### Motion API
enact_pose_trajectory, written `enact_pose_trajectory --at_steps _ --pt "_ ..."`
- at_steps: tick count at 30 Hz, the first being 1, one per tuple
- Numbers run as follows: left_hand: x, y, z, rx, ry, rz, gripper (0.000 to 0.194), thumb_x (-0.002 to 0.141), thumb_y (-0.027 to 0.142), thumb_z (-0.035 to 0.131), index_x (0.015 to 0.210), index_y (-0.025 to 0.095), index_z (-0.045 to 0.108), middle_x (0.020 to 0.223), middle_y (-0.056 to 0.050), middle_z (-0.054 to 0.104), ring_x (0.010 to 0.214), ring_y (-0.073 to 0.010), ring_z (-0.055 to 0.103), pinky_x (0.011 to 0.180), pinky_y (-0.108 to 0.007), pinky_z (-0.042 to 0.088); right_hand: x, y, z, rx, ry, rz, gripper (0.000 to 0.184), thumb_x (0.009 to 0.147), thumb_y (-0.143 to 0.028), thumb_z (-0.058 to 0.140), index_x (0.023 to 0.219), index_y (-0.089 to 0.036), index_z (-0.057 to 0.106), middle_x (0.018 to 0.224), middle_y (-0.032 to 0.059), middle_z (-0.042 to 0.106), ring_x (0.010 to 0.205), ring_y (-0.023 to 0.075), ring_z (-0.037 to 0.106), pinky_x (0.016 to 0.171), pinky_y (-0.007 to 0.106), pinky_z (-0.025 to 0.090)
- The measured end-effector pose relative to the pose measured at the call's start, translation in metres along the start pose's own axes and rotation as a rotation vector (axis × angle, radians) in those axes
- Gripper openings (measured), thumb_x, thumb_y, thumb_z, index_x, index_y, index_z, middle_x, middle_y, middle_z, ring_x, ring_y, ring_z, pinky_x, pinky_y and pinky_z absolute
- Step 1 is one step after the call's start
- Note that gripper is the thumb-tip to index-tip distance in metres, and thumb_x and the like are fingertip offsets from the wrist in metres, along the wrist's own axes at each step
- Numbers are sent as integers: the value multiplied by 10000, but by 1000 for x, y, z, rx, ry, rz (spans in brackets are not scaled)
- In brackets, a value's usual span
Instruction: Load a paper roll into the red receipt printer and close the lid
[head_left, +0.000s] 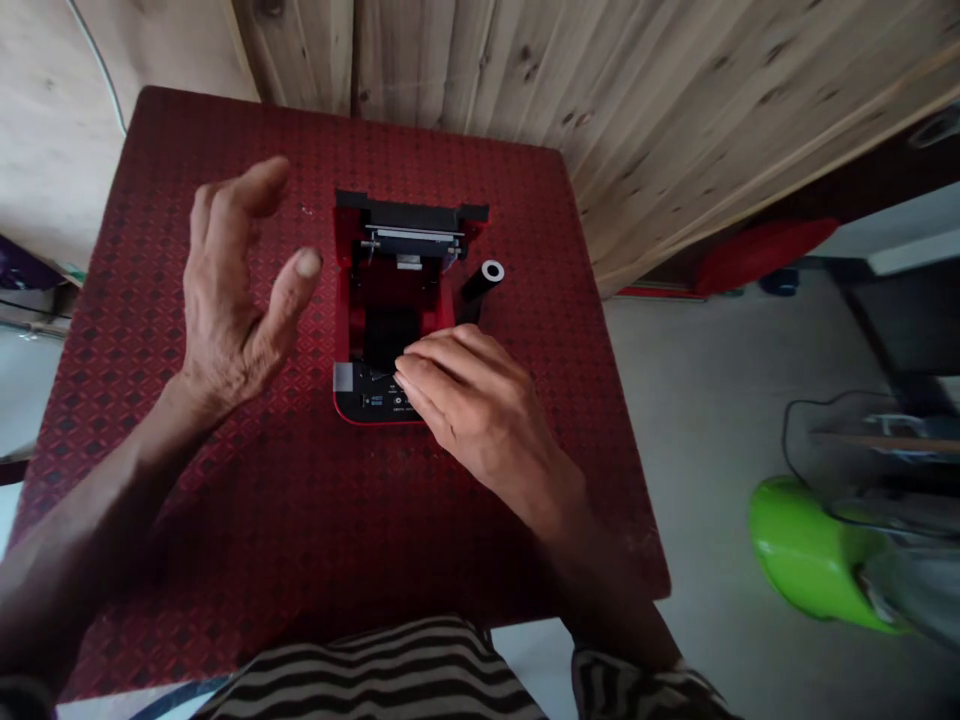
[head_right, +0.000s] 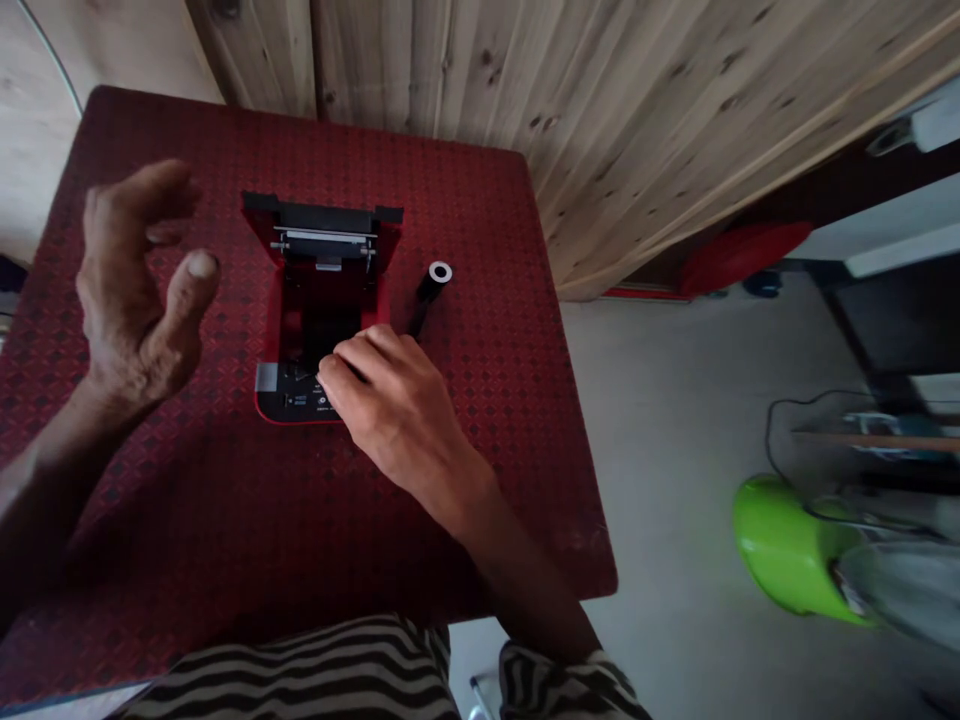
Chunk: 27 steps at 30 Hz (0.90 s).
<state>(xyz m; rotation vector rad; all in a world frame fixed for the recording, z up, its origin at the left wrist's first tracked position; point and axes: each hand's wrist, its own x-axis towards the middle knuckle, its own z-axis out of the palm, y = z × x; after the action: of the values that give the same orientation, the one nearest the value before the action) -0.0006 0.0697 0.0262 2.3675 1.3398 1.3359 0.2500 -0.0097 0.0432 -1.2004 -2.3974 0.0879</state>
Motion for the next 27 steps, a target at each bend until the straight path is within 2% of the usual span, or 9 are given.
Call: enact_pose_trajectory --at_steps 2,4,6,10,14,17,20,27 --pt "16 -9 6 -164 -72 -31 730 1114 714 480 1592 162 493 1448 -69 688 1310 -209 671 1096 -354 559 -4 -1 4 -58 112 -52 207 1057 -70 604 1086 -163 788 1099 104 834 1052 248 734 915 407 614" --pt "25 -11 10 -251 -154 -84 735 1113 755 426 1523 168 589 1280 -16 741 1164 -181 703 1027 -332 566 -8 -2 8 -95 211 -86 191 1030 -54 649 1120 -157 782 1112 109 838 1071 255 747 895 405 625" --pt "27 -6 11 -268 -176 -118 708 1116 754 407 1454 189 667 1150 -1 757 1047 -179 694 955 -340 566 -13 -5 10 -111 258 -102 193 1016 -51 673 1121 -172 781 1118 106 843 1076 254 755 864 399 636" --pt "18 9 5 -270 -163 -129 574 1147 650 406 1492 263 653 1239 -19 761 1099 -223 704 1002 -407 562 -20 -12 13 -117 286 -107 179 1009 -66 694 1103 -191 782 1113 98 847 1052 247 752 816 396 647" --pt "6 20 -3 -253 -198 0 507 1165 569 404 1442 258 693 1299 -28 765 1230 -236 692 1112 -457 555 -25 -17 15 -139 303 -82 162 991 -68 725 1096 -178 781 1028 83 831 969 228 731 785 370 636" --pt "-7 21 -4 -184 -215 70 505 1153 583 407 1319 273 769 1291 -69 767 1229 -257 707 1097 -492 562 -27 -20 13 -149 283 -52 196 991 -56 711 1115 -190 783 993 71 809 919 215 708 774 368 627" --pt "-23 16 -3 -110 -232 151 497 1119 639 444 1283 320 789 1292 -77 773 1192 -290 733 1054 -536 548 -27 -22 10 -154 237 -29 236 997 -41 684 1135 -205 783 974 64 791 878 207 690 768 373 620" --pt "-43 6 1 -77 -248 270 497 1088 680 508 1359 334 739 1377 -115 738 1287 -354 700 1030 -568 533 -26 -23 11 -167 232 -28 182 1015 -51 673 1121 -163 770 945 70 783 854 200 673 759 357 605"
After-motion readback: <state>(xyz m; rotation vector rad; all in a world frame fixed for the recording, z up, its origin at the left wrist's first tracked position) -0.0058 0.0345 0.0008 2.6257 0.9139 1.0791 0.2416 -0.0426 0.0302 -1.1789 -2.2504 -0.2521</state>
